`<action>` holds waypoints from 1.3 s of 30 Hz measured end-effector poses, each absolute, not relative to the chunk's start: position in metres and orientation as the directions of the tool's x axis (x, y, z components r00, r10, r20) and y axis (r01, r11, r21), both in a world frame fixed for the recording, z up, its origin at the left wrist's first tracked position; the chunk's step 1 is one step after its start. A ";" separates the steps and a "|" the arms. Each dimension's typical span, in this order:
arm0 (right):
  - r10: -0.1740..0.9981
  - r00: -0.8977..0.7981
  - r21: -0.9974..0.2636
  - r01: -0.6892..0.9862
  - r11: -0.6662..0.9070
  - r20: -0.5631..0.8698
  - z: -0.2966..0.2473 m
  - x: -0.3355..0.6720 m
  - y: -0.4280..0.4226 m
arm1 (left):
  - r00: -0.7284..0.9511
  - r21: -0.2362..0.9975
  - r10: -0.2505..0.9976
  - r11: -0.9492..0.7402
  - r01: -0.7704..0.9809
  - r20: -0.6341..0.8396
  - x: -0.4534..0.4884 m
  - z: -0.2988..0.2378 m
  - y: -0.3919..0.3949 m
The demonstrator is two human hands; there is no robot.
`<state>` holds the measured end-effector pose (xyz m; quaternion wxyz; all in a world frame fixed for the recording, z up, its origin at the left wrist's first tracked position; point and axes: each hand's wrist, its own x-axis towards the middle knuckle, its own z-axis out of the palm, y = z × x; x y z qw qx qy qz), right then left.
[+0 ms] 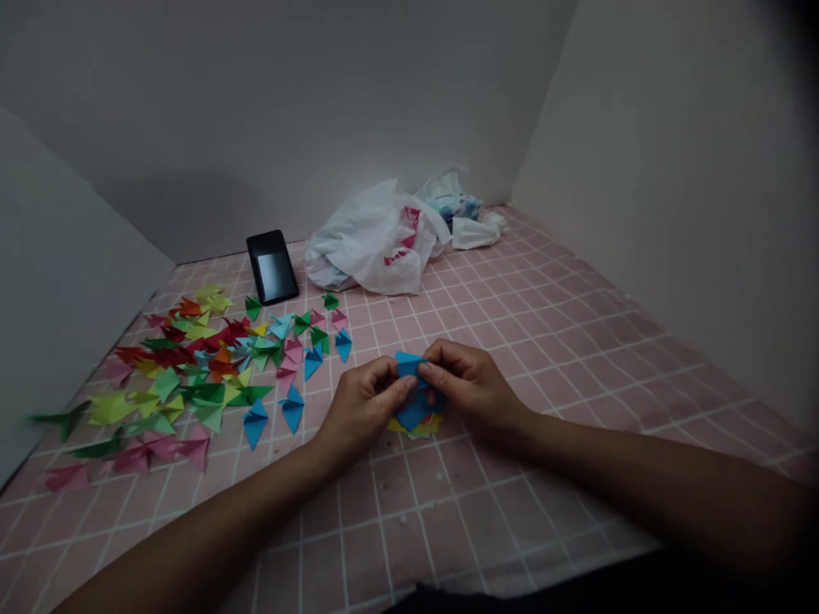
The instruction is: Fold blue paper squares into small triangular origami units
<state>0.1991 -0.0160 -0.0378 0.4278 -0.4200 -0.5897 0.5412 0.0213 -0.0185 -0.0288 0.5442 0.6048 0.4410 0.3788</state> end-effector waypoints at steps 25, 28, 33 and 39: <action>0.951 -0.178 -0.946 0.160 0.282 0.253 -0.036 0.201 -0.011 | 0.165 0.997 0.983 0.072 0.030 -0.076 0.019 -0.025 -0.015; 0.948 -0.179 -0.941 0.170 0.292 0.262 -0.036 0.201 -0.010 | 0.169 0.997 0.982 0.075 0.024 -0.078 0.019 -0.026 -0.016; 0.929 -0.188 -0.910 0.215 0.354 0.317 -0.038 0.202 -0.009 | 0.177 0.994 0.979 0.104 0.012 -0.105 0.020 -0.025 -0.016; 0.886 -0.190 -0.847 0.265 0.460 0.422 -0.041 0.202 -0.009 | 0.178 0.989 0.974 0.146 -0.009 -0.142 0.020 -0.025 -0.016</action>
